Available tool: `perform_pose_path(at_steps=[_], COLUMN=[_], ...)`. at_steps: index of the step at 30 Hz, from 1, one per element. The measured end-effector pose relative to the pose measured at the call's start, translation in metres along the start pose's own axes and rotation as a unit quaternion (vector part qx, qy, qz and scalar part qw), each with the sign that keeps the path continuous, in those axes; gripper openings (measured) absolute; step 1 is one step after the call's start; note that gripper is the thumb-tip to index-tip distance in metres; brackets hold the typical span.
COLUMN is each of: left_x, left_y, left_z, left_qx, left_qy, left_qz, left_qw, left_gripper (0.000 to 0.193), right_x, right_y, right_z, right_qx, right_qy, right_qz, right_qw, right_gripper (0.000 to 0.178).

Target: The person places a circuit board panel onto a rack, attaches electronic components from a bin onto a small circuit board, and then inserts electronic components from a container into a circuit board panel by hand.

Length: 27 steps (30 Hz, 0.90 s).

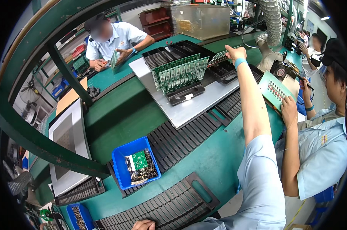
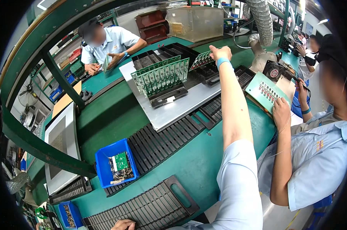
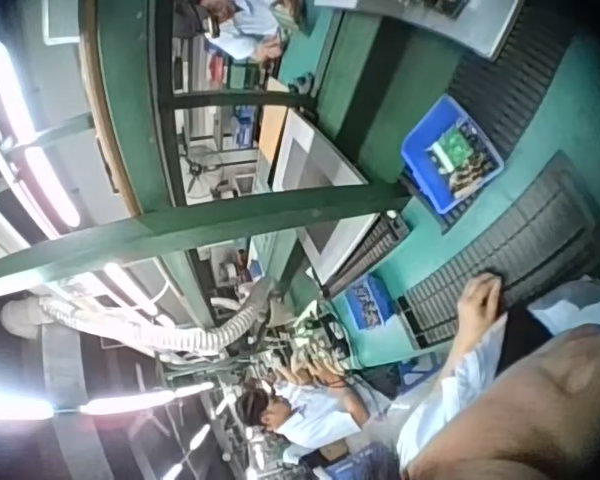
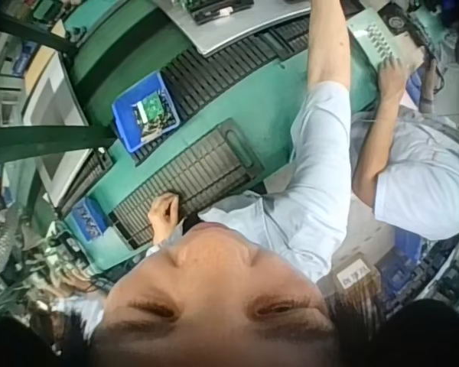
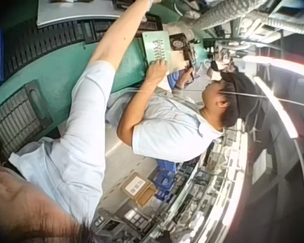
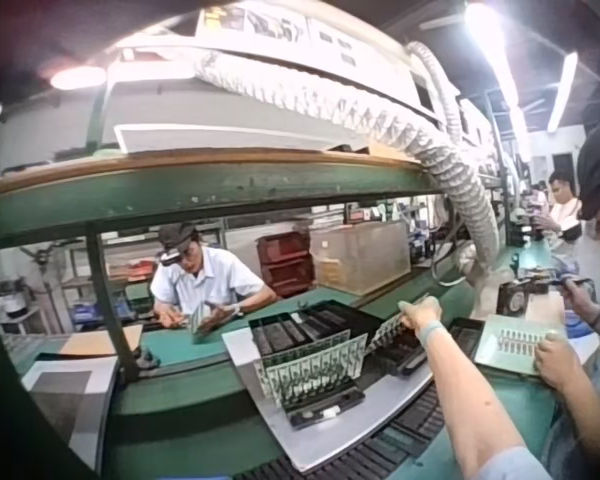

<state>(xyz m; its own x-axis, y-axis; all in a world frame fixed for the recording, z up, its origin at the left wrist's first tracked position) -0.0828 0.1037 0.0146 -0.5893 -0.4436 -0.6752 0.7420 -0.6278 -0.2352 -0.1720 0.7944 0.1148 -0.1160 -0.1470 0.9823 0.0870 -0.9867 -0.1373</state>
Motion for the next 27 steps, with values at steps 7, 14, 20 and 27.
perform_pose_path(at_steps=[7,14,20,27], left_x=[-0.002,0.0,-0.01,-0.003], left_y=[0.0,0.0,-0.007,0.008], left_z=[-0.001,-0.001,0.005,0.008], left_qx=[-0.006,-0.027,-0.004,-0.03], left_qy=[-0.017,-0.038,-0.018,-0.032], left_qz=[0.001,0.018,0.014,0.022], left_qw=[1.0,0.999,1.0,0.999], left_gripper=[0.01,0.008,0.009,0.011], right_x=[0.021,0.036,0.03,0.087], right_y=[0.001,0.014,-0.027,0.112], right_z=[-0.001,-0.027,0.008,0.005], right_qx=[-0.099,-0.057,-0.019,0.137], right_qy=[0.119,0.259,0.197,-0.318], right_qz=[0.171,0.252,0.287,0.192], right_qw=[0.973,0.931,0.937,0.918], right_gripper=[0.044,0.047,0.062,0.024])
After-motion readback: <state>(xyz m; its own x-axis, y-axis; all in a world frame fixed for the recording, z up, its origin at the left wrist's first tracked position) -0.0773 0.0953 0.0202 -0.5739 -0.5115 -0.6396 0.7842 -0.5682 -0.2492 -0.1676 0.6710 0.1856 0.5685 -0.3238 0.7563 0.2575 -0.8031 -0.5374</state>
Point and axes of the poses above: each hand's wrist, its own y-axis away from the middle knuckle, its own z-axis out of the back of the hand, x = y × z, the point moved 8 cm from there along -y, towards the middle knuckle, and after that the axes turned 4 degrees about -x, right-handed, at the moved point
